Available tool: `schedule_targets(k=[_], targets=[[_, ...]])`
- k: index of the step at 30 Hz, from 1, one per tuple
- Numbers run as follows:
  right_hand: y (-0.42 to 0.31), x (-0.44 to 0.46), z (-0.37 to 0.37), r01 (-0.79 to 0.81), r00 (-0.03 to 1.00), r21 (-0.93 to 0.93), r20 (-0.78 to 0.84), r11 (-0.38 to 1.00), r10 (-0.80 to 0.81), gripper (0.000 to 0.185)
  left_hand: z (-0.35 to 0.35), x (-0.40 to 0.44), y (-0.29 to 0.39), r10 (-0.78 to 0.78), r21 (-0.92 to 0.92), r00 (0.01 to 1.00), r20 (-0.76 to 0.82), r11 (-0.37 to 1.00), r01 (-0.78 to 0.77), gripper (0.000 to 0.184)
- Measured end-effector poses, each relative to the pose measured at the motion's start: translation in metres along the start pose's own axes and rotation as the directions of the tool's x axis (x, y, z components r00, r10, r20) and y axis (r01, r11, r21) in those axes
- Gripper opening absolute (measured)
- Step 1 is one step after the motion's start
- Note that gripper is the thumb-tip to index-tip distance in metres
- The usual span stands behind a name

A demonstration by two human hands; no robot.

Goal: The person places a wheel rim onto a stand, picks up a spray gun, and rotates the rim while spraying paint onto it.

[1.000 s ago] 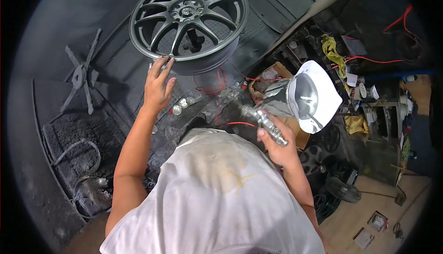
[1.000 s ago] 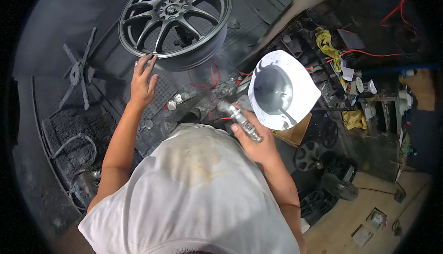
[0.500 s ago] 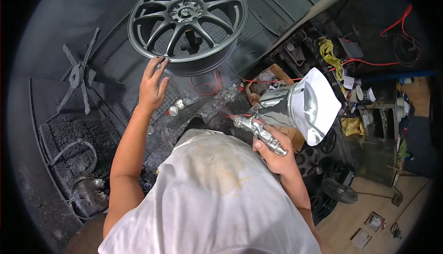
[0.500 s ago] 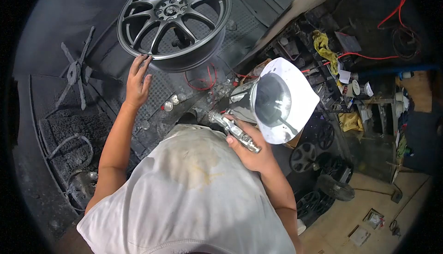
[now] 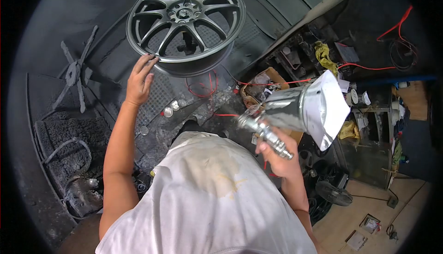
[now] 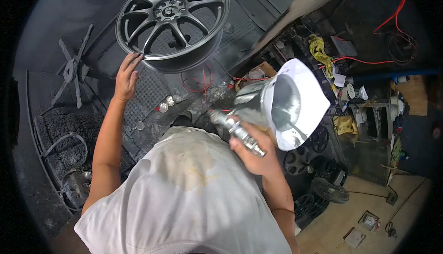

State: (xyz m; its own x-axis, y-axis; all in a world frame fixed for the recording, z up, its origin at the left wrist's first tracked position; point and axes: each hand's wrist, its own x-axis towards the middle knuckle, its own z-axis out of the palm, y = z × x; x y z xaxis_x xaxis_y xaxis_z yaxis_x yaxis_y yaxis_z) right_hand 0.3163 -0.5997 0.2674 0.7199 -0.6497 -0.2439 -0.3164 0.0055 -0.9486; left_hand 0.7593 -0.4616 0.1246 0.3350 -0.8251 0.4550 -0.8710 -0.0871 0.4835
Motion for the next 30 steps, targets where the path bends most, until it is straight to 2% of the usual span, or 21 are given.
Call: schedule_targets(k=[1,3,6,7,9,11,12,13,15,16,17,19,20,21,23,24,26,27,29,30], targets=[[0.004,-0.002,0.001,0.063,0.995,0.020,0.077,0.998,-0.065,0.046,-0.005,0.002,-0.006,0.000,-0.001,1.000,0.001,1.000,0.000,0.042],[0.003,-0.005,-0.001,0.093,0.989,-0.009,0.113,0.996,-0.092,0.045,-0.015,0.006,-0.019,0.002,-0.036,0.999,0.034,0.999,-0.001,0.039],[0.002,-0.004,-0.009,0.168,0.979,-0.134,-0.089,0.977,-0.181,0.045,-0.031,0.016,-0.040,-0.045,-0.024,0.998,0.050,0.999,0.046,0.033],[-0.012,-0.002,-0.018,0.059,0.990,-0.112,-0.119,0.992,-0.072,0.046,-0.035,0.019,-0.046,-0.081,-0.004,0.994,0.067,0.997,0.081,0.032],[0.001,0.005,-0.031,0.092,0.931,-0.169,-0.336,0.981,-0.145,0.046,-0.041,0.030,-0.040,-0.062,0.075,0.998,0.020,0.995,0.060,0.027],[0.018,0.022,-0.038,0.220,0.864,-0.259,-0.395,0.941,-0.311,0.051,-0.043,0.034,-0.032,-0.019,0.168,1.000,-0.002,0.986,0.019,0.023],[0.017,0.026,-0.034,0.202,0.866,-0.200,-0.420,0.959,-0.270,0.050,-0.040,0.036,-0.018,0.026,0.170,0.999,0.021,0.985,-0.029,0.020],[0.016,0.027,-0.031,0.205,0.868,-0.203,-0.413,0.958,-0.274,0.050,-0.032,0.032,-0.008,0.049,0.151,0.999,0.022,0.987,-0.051,0.021],[0.016,0.020,-0.020,0.031,0.963,-0.135,-0.260,0.990,-0.066,0.051,-0.015,0.029,0.015,0.040,0.103,0.998,0.053,0.994,-0.045,0.023],[0.011,0.015,-0.007,0.003,0.981,0.000,-0.194,1.000,-0.003,0.051,-0.006,0.028,0.027,0.022,0.076,0.999,0.040,0.997,-0.026,0.023],[0.017,0.009,0.003,0.029,0.994,0.093,-0.110,0.995,-0.019,0.050,0.001,0.028,0.038,0.006,0.048,1.000,0.028,0.999,-0.007,0.024],[0.015,0.005,0.016,0.001,1.000,0.115,0.029,0.993,-0.005,0.048,0.006,0.030,0.054,0.002,0.051,0.999,0.032,0.999,-0.004,0.026],[0.011,0.006,0.020,0.039,0.998,0.120,0.052,0.992,-0.046,0.047,0.009,0.030,0.058,0.008,0.046,1.000,0.031,0.999,-0.009,0.027],[0.015,0.007,0.018,0.039,0.997,0.114,0.055,0.993,-0.045,0.047,0.011,0.029,0.060,0.013,0.038,1.000,0.027,0.999,-0.014,0.028],[0.025,0.009,0.012,0.113,0.978,-0.214,-0.149,0.970,-0.147,0.046,0.007,0.027,0.057,0.007,0.039,1.000,0.021,0.999,-0.007,0.030],[0.016,0.011,0.010,0.040,0.970,-0.166,-0.229,0.985,-0.078,0.044,0.006,0.026,0.054,-0.011,0.025,0.999,0.034,1.000,0.010,0.030],[0.027,0.022,-0.002,0.093,0.944,-0.198,-0.294,0.976,-0.149,0.046,0.006,0.024,0.051,-0.033,0.012,0.998,0.046,0.999,0.032,0.031],[0.022,0.026,-0.001,0.092,0.936,-0.108,-0.329,0.990,-0.122,0.048,0.006,0.023,0.049,-0.030,0.016,0.998,0.047,0.999,0.029,0.032],[0.031,0.031,0.000,0.100,0.926,-0.168,-0.345,0.981,-0.153,0.050,0.007,0.021,0.048,-0.027,0.022,0.998,0.050,0.999,0.026,0.032],[0.030,0.031,0.006,0.016,0.956,-0.073,-0.290,0.997,-0.036,0.050,0.007,0.021,0.049,-0.031,0.017,0.998,0.045,0.999,0.031,0.033]])
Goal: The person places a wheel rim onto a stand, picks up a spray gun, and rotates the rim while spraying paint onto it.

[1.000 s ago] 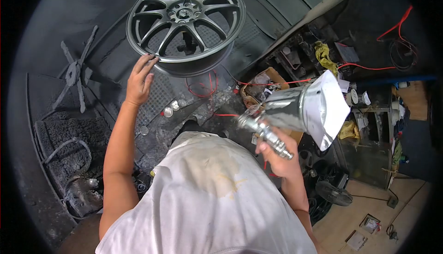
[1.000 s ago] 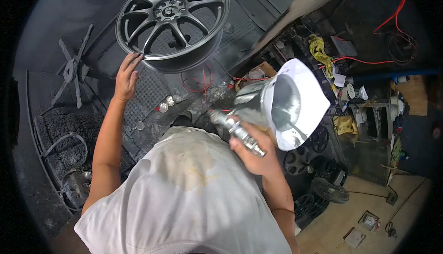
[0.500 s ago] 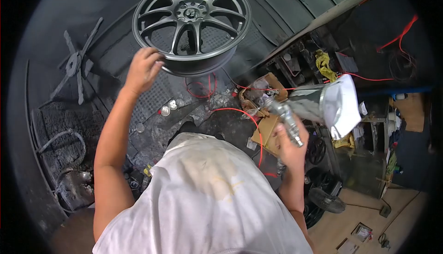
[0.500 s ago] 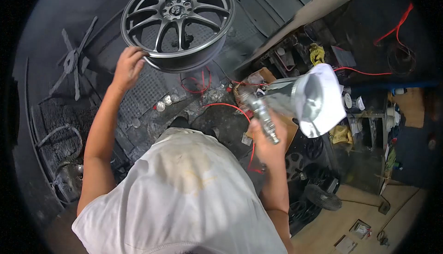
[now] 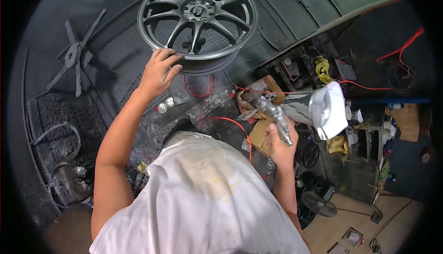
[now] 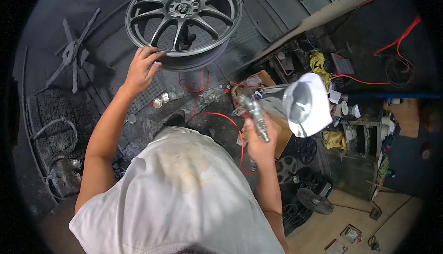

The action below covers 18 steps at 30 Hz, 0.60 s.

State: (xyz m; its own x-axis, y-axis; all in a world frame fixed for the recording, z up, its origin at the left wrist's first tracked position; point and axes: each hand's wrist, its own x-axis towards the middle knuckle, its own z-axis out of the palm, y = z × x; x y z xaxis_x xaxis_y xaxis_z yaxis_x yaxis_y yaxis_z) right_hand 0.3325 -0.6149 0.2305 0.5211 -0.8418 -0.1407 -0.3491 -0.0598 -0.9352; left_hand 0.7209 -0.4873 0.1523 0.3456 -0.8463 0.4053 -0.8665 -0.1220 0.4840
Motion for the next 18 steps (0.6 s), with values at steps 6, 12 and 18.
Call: schedule_targets(k=[6,12,18], targets=[[0.010,-0.020,0.026,-0.134,0.939,0.219,0.339,0.967,0.054,0.049,0.001,0.000,0.001,0.004,-0.010,1.000,-0.003,1.000,-0.004,0.033],[0.023,0.002,0.009,0.078,0.995,-0.032,-0.055,0.996,-0.079,0.050,0.001,-0.002,-0.001,0.000,-0.025,1.000,0.003,1.000,0.000,0.033],[0.031,0.000,0.025,-0.098,0.994,0.093,0.063,0.991,0.092,0.052,0.004,-0.004,-0.006,0.005,-0.031,1.000,0.009,1.000,-0.005,0.036]])
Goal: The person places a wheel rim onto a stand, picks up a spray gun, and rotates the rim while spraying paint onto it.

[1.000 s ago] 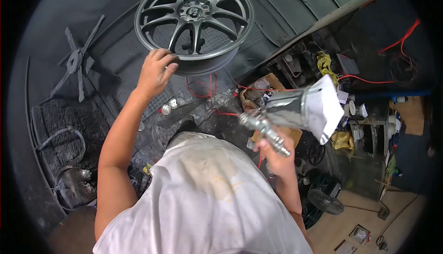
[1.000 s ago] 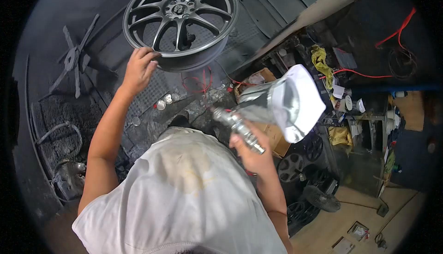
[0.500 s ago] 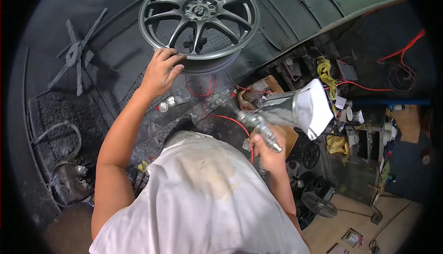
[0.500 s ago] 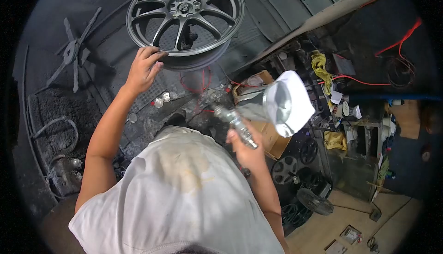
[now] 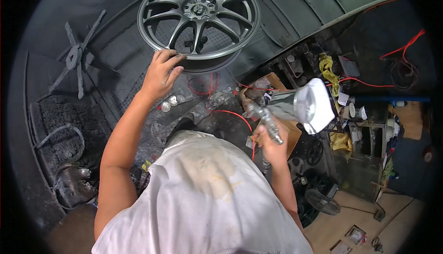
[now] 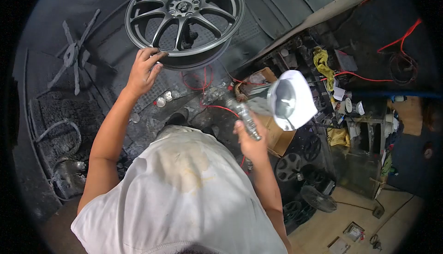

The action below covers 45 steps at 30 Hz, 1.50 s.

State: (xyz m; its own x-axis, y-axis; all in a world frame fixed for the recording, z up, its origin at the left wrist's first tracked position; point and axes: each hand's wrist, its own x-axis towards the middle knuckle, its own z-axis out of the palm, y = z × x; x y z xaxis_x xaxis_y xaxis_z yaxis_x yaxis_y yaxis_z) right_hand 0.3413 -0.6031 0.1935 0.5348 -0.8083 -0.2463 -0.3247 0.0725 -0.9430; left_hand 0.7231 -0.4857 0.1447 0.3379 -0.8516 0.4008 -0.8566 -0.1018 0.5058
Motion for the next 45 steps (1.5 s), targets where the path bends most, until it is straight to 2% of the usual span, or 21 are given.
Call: schedule_targets(k=[1,3,5,6,8,12,15,19,21,23,25,27,29,31,33,34,37,38,41,43,45], targets=[[0.001,-0.004,0.006,-0.043,0.994,0.048,0.106,0.998,0.038,0.051,-0.001,0.000,-0.001,0.002,-0.003,1.000,0.004,1.000,-0.002,0.037],[0.006,-0.009,0.014,0.005,0.958,0.079,0.285,0.997,-0.027,0.056,-0.002,-0.001,-0.002,0.000,0.006,1.000,0.006,1.000,0.000,0.037],[0.010,-0.007,0.018,0.141,0.918,0.055,0.367,0.989,-0.151,0.055,-0.003,-0.001,-0.004,0.001,0.010,1.000,0.005,1.000,-0.001,0.038],[0.009,-0.007,0.016,0.140,0.919,0.056,0.364,0.989,-0.151,0.055,-0.005,-0.001,-0.008,0.007,-0.001,1.000,0.007,1.000,-0.007,0.036],[0.007,-0.008,0.009,0.078,0.977,-0.141,0.208,0.987,-0.048,0.047,-0.008,-0.002,-0.017,0.014,-0.012,1.000,0.008,1.000,-0.014,0.034],[0.000,-0.007,-0.020,-0.040,0.995,-0.049,0.088,0.998,0.045,0.050,-0.019,-0.003,-0.038,0.041,-0.014,0.999,0.029,0.999,-0.040,0.035],[0.003,-0.007,-0.043,-0.042,0.999,-0.093,0.002,0.995,0.042,0.049,-0.030,0.000,-0.058,0.080,-0.007,0.995,0.053,0.997,-0.080,0.036],[0.008,-0.001,-0.058,0.121,0.981,-0.132,-0.137,0.984,-0.139,0.053,-0.052,0.004,-0.081,0.141,0.077,0.983,0.115,0.986,-0.150,0.034],[0.009,0.000,-0.061,0.133,0.970,-0.175,-0.179,0.975,-0.165,0.052,-0.061,0.006,-0.089,0.130,0.217,0.984,0.122,0.964,-0.154,0.033],[0.006,0.000,-0.057,0.173,0.953,-0.122,-0.231,0.977,-0.197,0.050,-0.062,0.008,-0.091,0.083,0.212,0.992,0.099,0.972,-0.103,0.031],[0.012,-0.007,-0.056,0.151,0.963,-0.148,-0.201,0.978,-0.179,0.049,-0.058,0.008,-0.092,0.044,0.323,0.997,-0.062,0.946,-0.022,0.030],[-0.004,-0.020,-0.041,0.015,0.999,-0.023,0.043,1.000,-0.014,0.050,-0.051,0.008,-0.071,0.040,0.366,0.996,-0.079,0.930,-0.008,0.029],[-0.012,-0.032,-0.029,-0.052,0.991,0.028,0.122,0.998,0.048,0.049,-0.037,0.004,-0.048,0.058,0.294,0.998,0.021,0.954,-0.062,0.030],[-0.011,-0.036,-0.019,-0.053,0.949,0.126,0.316,0.991,0.010,0.049,-0.018,0.000,-0.012,0.008,0.109,1.000,0.005,0.994,-0.008,0.032],[-0.004,-0.035,-0.017,-0.002,0.948,0.096,0.316,0.995,-0.029,0.049,-0.004,0.000,0.005,0.006,0.096,1.000,-0.021,0.995,-0.004,0.034],[0.003,-0.032,-0.020,0.085,0.970,-0.087,0.235,0.993,-0.062,0.049,-0.001,0.001,0.011,0.000,0.071,1.000,-0.017,0.997,0.002,0.034],[-0.007,-0.025,-0.030,0.062,0.998,-0.278,0.017,0.958,-0.059,0.049,-0.001,0.004,0.015,-0.018,0.051,1.000,-0.019,0.999,0.019,0.035],[-0.003,-0.019,-0.035,0.163,0.983,-0.321,-0.023,0.933,-0.180,0.049,-0.001,0.004,0.011,-0.012,0.057,1.000,-0.023,0.998,0.014,0.035],[-0.011,-0.018,-0.042,0.179,0.968,-0.346,-0.104,0.921,-0.228,0.048,0.000,0.001,0.006,-0.006,0.057,0.999,-0.037,0.998,0.008,0.033],[-0.014,-0.022,-0.036,0.109,0.992,-0.133,-0.057,0.985,-0.117,0.047,0.000,0.000,0.006,-0.001,0.049,0.999,-0.045,0.999,0.003,0.032],[-0.018,-0.033,-0.027,0.057,0.996,-0.148,0.075,0.987,-0.046,0.049,-0.002,0.000,0.006,-0.003,0.029,0.999,-0.051,1.000,0.004,0.031]])
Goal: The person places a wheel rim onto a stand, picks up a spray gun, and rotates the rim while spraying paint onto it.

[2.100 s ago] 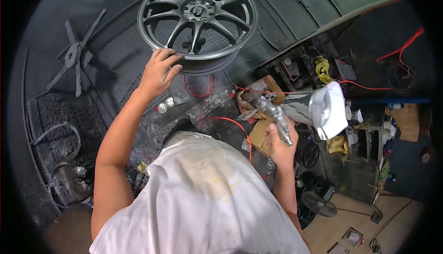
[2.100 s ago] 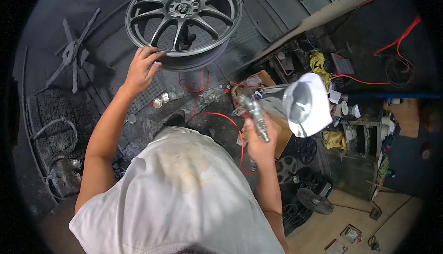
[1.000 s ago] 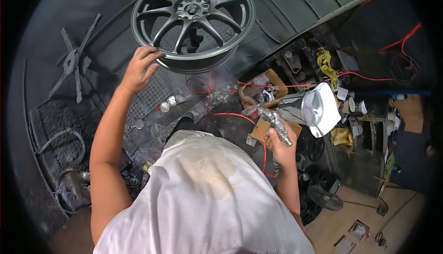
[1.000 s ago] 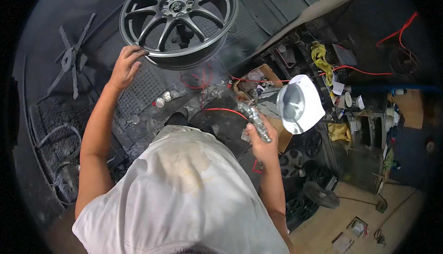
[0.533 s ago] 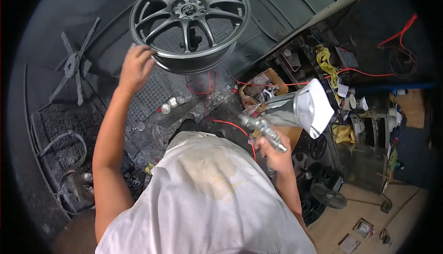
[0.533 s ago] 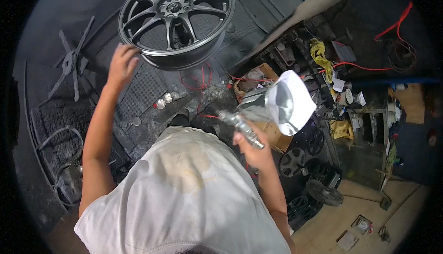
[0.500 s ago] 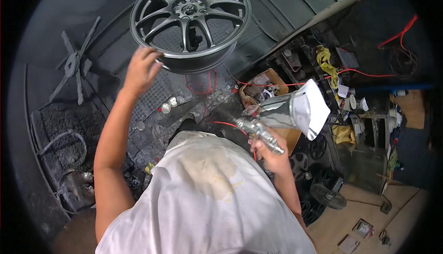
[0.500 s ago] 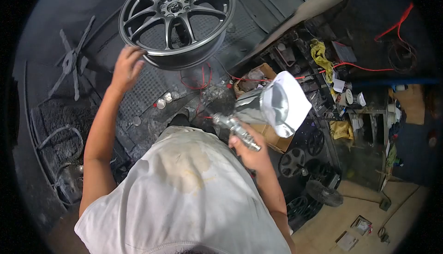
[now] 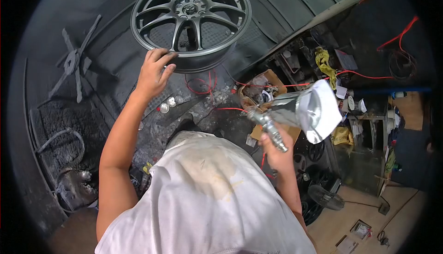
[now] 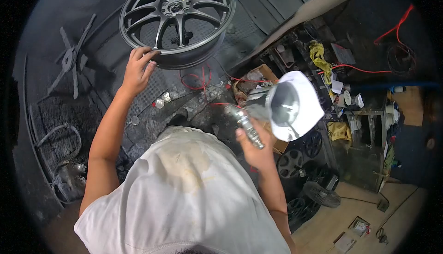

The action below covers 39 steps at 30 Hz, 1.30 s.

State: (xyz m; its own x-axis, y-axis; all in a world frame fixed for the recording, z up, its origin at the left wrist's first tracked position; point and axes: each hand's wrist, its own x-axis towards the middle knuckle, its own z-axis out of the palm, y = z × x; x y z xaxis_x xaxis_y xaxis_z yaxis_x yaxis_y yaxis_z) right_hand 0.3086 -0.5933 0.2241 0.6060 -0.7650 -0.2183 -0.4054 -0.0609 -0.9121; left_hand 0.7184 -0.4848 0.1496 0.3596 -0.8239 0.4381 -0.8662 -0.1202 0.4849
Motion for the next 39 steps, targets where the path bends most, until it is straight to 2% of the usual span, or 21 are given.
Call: schedule_targets(k=[3,4,7,8,10,12,15,16,19,20,22,24,25,26,28,30,32,33,34,38,39], targets=[[-0.005,-0.008,0.008,0.032,0.969,0.245,0.230,0.969,-0.090,0.046,-0.003,0.001,0.001,0.006,0.007,1.000,0.021,1.000,-0.006,0.031],[-0.002,-0.009,0.008,0.032,0.969,0.244,0.229,0.969,-0.090,0.046,-0.003,0.001,0.000,0.007,0.006,1.000,0.021,1.000,-0.007,0.031],[0.005,-0.009,0.000,0.165,0.985,-0.070,-0.031,0.984,-0.168,0.046,-0.003,0.001,-0.002,0.024,0.004,1.000,0.020,1.000,-0.025,0.032],[0.005,-0.009,-0.007,0.001,0.996,0.052,-0.086,0.999,0.004,0.047,-0.003,0.001,-0.003,0.031,0.005,0.999,0.019,0.999,-0.031,0.033],[0.014,0.003,-0.016,0.228,0.938,-0.153,-0.232,0.962,-0.259,0.051,-0.003,0.000,-0.004,0.038,0.007,0.999,0.017,0.999,-0.038,0.033],[0.003,0.004,-0.018,0.168,0.937,-0.164,-0.281,0.972,-0.210,0.049,-0.002,0.000,-0.003,0.026,0.000,1.000,0.008,1.000,-0.026,0.032],[-0.011,-0.002,-0.007,0.126,0.985,0.076,-0.127,0.989,-0.116,0.048,0.000,-0.001,-0.006,0.022,-0.003,1.000,-0.001,1.000,-0.022,0.032],[-0.012,-0.008,-0.002,0.072,0.996,0.104,-0.059,0.992,-0.066,0.049,0.000,-0.001,-0.006,0.023,-0.004,1.000,0.000,1.000,-0.023,0.032],[-0.012,-0.016,0.006,0.077,0.982,0.144,0.161,0.987,-0.100,0.046,0.000,-0.001,-0.006,0.014,-0.009,1.000,-0.004,1.000,-0.014,0.032],[-0.012,-0.015,0.007,0.139,0.975,0.088,0.159,0.986,-0.152,0.045,-0.001,-0.001,-0.006,0.009,-0.012,1.000,0.007,1.000,-0.009,0.032],[-0.007,-0.018,0.009,0.157,0.987,0.105,0.019,0.982,-0.159,0.043,-0.003,0.000,-0.006,0.002,-0.014,1.000,0.015,1.000,-0.002,0.032],[-0.023,-0.006,-0.007,0.215,0.974,-0.111,-0.045,0.970,-0.221,0.042,-0.005,0.000,-0.009,-0.014,-0.046,0.999,0.041,0.999,0.015,0.032],[-0.022,-0.005,-0.013,0.134,0.985,-0.056,-0.104,0.989,-0.139,0.043,-0.005,0.000,-0.012,-0.016,-0.045,0.999,0.039,0.999,0.018,0.032],[-0.012,0.004,-0.014,0.290,0.926,-0.171,-0.198,0.942,-0.321,0.052,-0.004,-0.001,-0.016,0.006,-0.041,1.000,0.019,0.999,-0.005,0.031],[-0.006,0.004,-0.026,0.236,0.931,-0.212,-0.230,0.948,-0.283,0.055,-0.003,-0.003,-0.024,0.028,-0.038,1.000,-0.003,0.999,-0.028,0.031],[-0.014,0.002,-0.021,0.222,0.941,-0.145,-0.228,0.964,-0.251,0.057,-0.004,-0.005,-0.035,0.067,-0.045,0.998,-0.017,0.997,-0.067,0.030],[-0.031,-0.008,-0.015,0.064,0.998,0.121,0.007,0.991,-0.065,0.049,-0.009,-0.007,-0.050,0.061,-0.051,0.998,0.013,0.997,-0.060,0.030],[-0.034,-0.013,-0.013,0.026,0.994,0.167,0.098,0.986,-0.043,0.049,-0.013,-0.006,-0.058,0.053,-0.058,0.998,0.042,0.997,-0.051,0.030],[-0.037,-0.014,-0.010,0.093,0.975,0.197,0.183,0.976,-0.129,0.049,-0.018,-0.006,-0.068,0.056,-0.057,0.998,0.043,0.997,-0.053,0.030],[-0.032,-0.017,-0.015,0.189,0.951,0.127,0.224,0.974,-0.213,0.047,-0.044,0.003,-0.107,0.073,-0.015,0.989,0.127,0.997,-0.072,0.033],[-0.034,-0.013,-0.019,0.205,0.972,0.070,0.107,0.976,-0.212,0.048,-0.051,0.006,-0.115,0.060,0.007,0.990,0.129,0.998,-0.061,0.033]])
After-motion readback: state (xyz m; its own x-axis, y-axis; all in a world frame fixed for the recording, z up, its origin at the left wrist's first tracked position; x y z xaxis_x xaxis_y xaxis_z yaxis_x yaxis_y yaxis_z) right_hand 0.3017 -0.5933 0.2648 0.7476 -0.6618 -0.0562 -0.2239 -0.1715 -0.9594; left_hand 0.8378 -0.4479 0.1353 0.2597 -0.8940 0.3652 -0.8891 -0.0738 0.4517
